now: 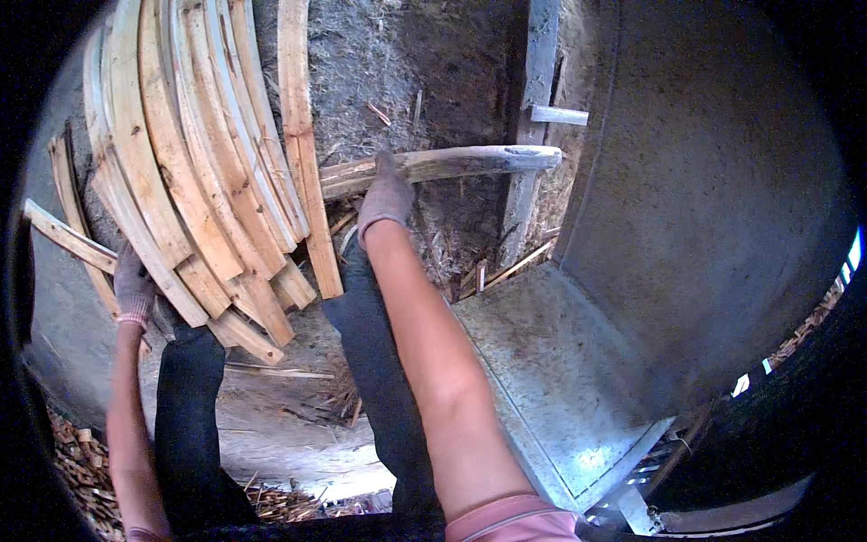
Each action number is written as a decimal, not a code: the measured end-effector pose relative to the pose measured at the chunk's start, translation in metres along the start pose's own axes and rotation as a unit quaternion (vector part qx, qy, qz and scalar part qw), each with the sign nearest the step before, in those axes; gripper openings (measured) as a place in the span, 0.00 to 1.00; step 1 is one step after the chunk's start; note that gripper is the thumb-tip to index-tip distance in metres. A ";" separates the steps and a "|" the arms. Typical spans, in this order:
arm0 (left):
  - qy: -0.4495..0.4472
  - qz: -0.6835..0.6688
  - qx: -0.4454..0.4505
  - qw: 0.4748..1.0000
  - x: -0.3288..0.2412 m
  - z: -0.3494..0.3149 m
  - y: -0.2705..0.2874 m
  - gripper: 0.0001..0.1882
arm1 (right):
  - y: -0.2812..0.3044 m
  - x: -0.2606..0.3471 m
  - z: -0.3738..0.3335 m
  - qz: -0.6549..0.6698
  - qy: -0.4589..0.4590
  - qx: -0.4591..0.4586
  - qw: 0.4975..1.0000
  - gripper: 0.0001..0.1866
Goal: The person gathers and sorts thin wooden sticks and planks from the floor, then places them into a metal rack. They repeatedly pick up bundles of sticks, arrange them, and transfer them to the rack, continuing this cycle throughout the clip.
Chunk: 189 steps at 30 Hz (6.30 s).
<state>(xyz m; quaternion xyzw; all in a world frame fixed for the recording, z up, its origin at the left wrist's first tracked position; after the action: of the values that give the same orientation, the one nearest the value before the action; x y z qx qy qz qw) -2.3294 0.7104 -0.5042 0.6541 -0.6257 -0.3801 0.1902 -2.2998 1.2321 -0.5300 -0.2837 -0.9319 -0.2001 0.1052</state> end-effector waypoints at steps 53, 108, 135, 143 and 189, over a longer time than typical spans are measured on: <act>0.113 -0.766 0.015 0.633 -0.024 0.128 0.054 0.62 | -0.229 0.116 -0.043 -0.175 0.051 0.393 0.901 0.69; 0.103 -0.708 0.044 0.697 -0.159 0.054 0.063 0.43 | -0.131 -0.002 -0.043 0.051 -0.030 0.331 0.942 0.33; 0.053 -0.639 0.000 0.767 -0.177 0.054 0.062 0.60 | -0.133 -0.015 -0.003 0.129 -0.023 0.433 0.892 0.31; 0.038 -0.691 -0.028 0.721 -0.191 0.032 0.071 0.47 | -0.132 -0.016 -0.012 0.198 0.007 0.646 0.737 0.32; -0.055 -0.758 -0.468 0.451 -0.114 -0.419 0.428 0.61 | -0.287 0.124 -0.751 -0.359 0.350 0.630 0.593 0.35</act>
<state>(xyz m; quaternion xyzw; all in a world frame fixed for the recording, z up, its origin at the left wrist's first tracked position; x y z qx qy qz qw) -2.3018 0.6632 0.1026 0.6596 0.3806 -0.6444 0.0694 -2.5026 0.7494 0.0927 0.3031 -0.7435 0.3317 0.4953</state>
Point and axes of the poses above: each hand's wrist, its own z-axis towards the middle knuckle, its own y-axis out of the back of the hand, x = y × z, the point moved 10 cm from there along z, towards the middle knuckle, and after that the axes turned 9 degrees about x, right-handed, at the moved point
